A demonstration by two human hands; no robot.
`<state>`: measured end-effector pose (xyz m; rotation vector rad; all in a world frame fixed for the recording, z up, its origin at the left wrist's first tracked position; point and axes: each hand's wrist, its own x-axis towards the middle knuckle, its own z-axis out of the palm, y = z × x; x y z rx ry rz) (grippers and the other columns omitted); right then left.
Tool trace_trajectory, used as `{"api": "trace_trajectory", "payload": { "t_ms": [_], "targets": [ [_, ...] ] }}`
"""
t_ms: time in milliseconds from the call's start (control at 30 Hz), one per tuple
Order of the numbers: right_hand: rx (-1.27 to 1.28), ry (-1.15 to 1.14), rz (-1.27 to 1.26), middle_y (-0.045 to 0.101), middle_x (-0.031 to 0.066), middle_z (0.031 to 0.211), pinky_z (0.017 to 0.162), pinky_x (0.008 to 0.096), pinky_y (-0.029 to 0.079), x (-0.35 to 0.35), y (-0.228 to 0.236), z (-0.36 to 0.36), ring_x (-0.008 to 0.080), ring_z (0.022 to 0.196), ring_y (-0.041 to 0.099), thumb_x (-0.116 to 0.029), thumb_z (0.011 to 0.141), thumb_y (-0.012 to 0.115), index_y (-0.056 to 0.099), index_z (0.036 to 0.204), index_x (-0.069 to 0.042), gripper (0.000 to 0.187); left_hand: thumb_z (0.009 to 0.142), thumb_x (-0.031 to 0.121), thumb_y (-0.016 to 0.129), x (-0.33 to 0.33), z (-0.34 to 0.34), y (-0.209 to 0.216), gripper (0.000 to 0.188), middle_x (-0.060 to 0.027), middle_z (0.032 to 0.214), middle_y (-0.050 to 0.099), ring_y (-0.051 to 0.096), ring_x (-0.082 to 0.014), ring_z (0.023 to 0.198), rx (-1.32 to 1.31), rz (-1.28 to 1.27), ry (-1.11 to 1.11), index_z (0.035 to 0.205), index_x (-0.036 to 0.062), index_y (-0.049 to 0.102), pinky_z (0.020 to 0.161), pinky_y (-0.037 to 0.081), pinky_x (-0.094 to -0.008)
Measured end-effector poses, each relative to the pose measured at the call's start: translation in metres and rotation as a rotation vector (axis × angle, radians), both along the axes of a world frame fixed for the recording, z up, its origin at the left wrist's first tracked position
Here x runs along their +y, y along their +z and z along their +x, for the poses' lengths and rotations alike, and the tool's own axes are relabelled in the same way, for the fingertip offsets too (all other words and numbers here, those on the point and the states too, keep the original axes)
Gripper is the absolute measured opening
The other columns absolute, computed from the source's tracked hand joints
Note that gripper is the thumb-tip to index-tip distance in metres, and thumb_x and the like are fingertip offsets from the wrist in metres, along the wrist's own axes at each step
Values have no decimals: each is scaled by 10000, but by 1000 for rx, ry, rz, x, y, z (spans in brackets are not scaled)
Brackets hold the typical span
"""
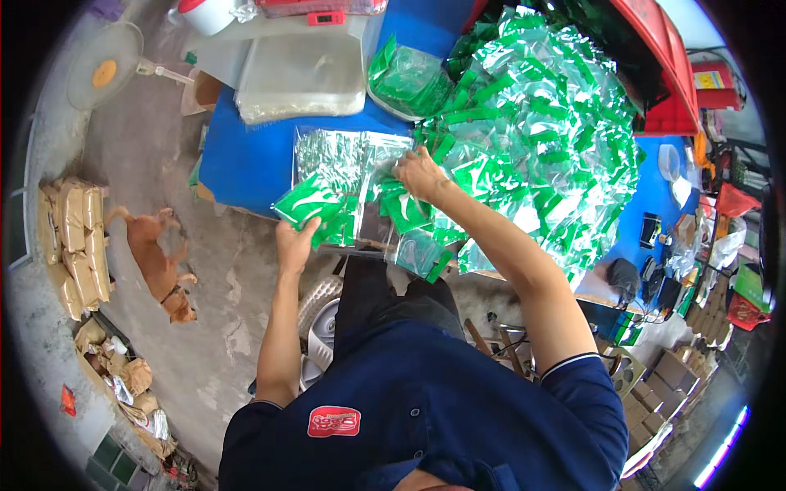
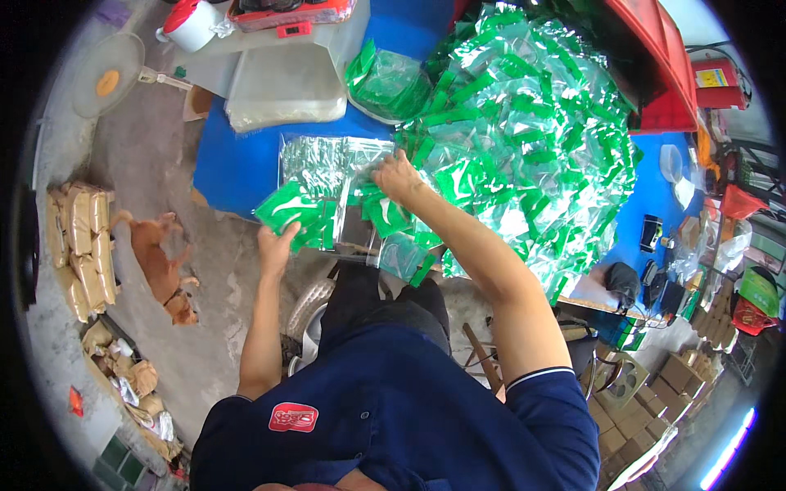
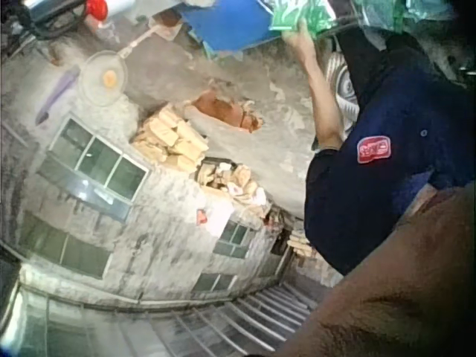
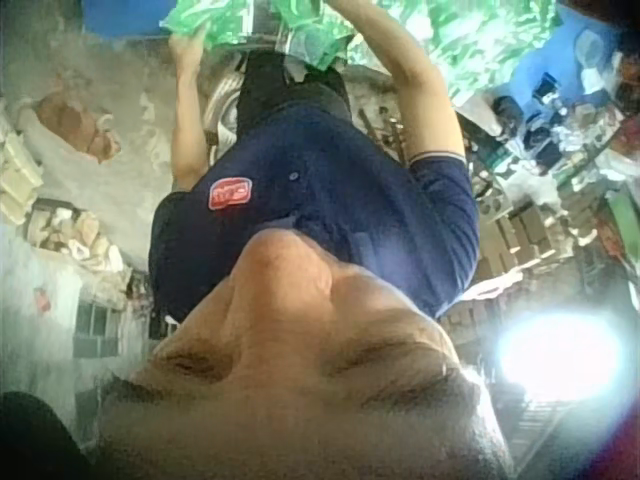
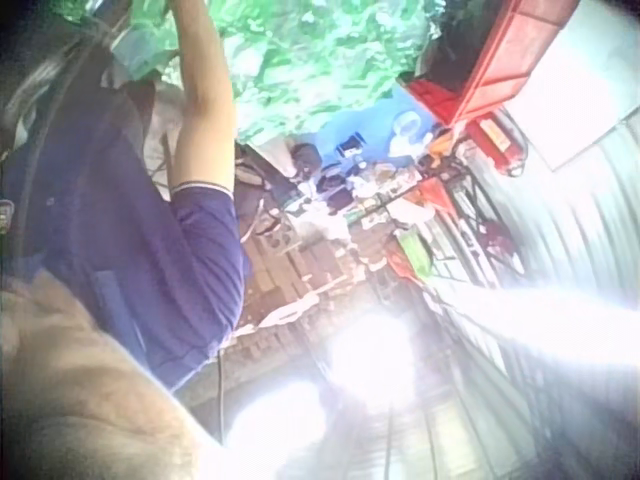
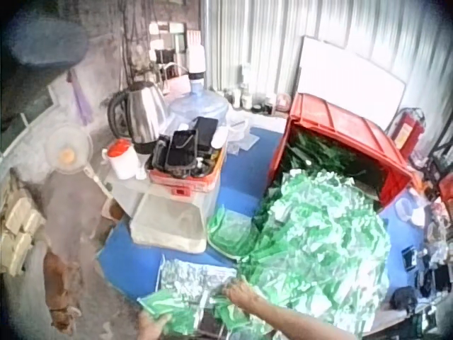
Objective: Sorting and packing green plastic bags into larger clear plastic bags.
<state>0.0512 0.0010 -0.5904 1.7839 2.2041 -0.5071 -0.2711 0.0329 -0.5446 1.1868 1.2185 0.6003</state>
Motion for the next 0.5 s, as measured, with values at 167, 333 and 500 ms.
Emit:
{"api": "trace_trajectory", "payload": {
  "t_ms": [167,333,500],
  "targets": [
    [301,50,173,700,141,959,1131,555,377,-6,31,13,353,1036,648,-130,888,575,637,1059,-74,190,878,-20,719,16,8,28,310,-62,1118,708,659,-141,976,-33,56,69,1184,-12,665,871,527,-303],
    [832,-444,510,665,226,935,833,485,528,-23,103,38,449,920,648,-135,905,682,559,1076,-46,229,894,-22,707,26,34,53,336,-82,1203,674,630,-172,1084,-280,111,249,1223,-16,640,927,508,-325],
    [763,-1183,769,710,229,915,709,401,541,-116,197,71,338,779,699,-213,911,696,628,1094,-16,277,916,-40,626,-13,80,82,520,-99,1329,582,613,-230,1166,-445,-298,99,1412,38,490,1015,512,-389]
  ]
}}
